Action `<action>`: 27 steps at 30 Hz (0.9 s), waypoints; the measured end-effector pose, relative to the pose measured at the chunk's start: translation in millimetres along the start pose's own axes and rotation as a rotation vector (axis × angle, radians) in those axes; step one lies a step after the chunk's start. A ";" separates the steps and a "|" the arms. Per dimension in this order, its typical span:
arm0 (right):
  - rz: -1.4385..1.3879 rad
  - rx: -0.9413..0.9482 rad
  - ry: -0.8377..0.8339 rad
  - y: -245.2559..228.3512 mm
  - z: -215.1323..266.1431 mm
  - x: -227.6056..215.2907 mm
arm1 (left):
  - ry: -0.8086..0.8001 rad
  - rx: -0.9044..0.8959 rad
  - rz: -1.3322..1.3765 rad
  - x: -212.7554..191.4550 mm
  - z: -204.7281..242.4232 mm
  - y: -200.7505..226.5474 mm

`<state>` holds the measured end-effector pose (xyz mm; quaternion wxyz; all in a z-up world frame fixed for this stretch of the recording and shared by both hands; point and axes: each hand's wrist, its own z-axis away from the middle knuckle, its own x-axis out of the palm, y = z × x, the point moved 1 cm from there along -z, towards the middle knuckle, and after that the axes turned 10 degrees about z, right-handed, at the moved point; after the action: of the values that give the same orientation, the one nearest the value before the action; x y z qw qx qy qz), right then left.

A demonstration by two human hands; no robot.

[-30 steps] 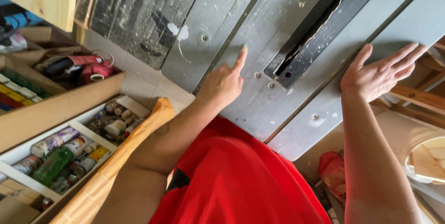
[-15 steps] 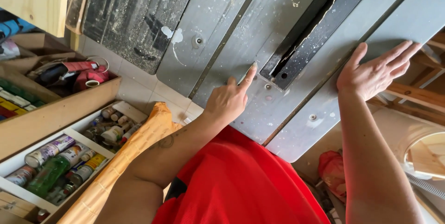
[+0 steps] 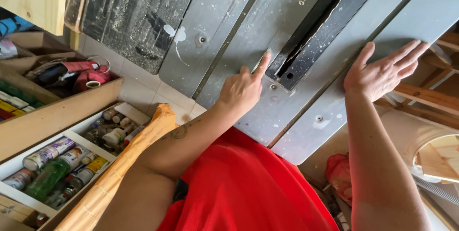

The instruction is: Cleaning residue from a table saw surface using a small hand scraper

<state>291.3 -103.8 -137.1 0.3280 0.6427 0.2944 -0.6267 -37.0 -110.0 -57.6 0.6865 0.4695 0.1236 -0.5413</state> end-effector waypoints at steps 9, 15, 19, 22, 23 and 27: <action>-0.021 -0.003 0.007 -1.1 -1.1 -2.8 | -0.144 -0.096 0.015 -27.7 0.5 19.6; 0.013 -0.005 -0.005 0.5 3.3 -1.6 | -0.226 -0.201 0.055 -38.4 2.7 34.3; -0.008 0.008 -0.021 -3.8 0.8 -9.6 | -0.274 -0.210 0.037 -45.9 5.1 38.2; -0.007 -0.003 -0.024 0.0 5.8 -4.4 | -0.278 -0.232 0.040 -43.9 0.8 39.8; -0.019 0.000 -0.011 -1.2 0.9 -2.8 | -0.251 -0.228 0.051 -45.5 -6.6 41.3; -0.025 0.011 -0.029 -3.7 2.9 -8.4 | -0.252 -0.189 0.027 -39.9 1.1 33.3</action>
<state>286.3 -103.6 -129.0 0.3209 0.6316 0.2942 -0.6415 -24.0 -86.8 -13.0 0.7449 0.3330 0.0804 -0.5726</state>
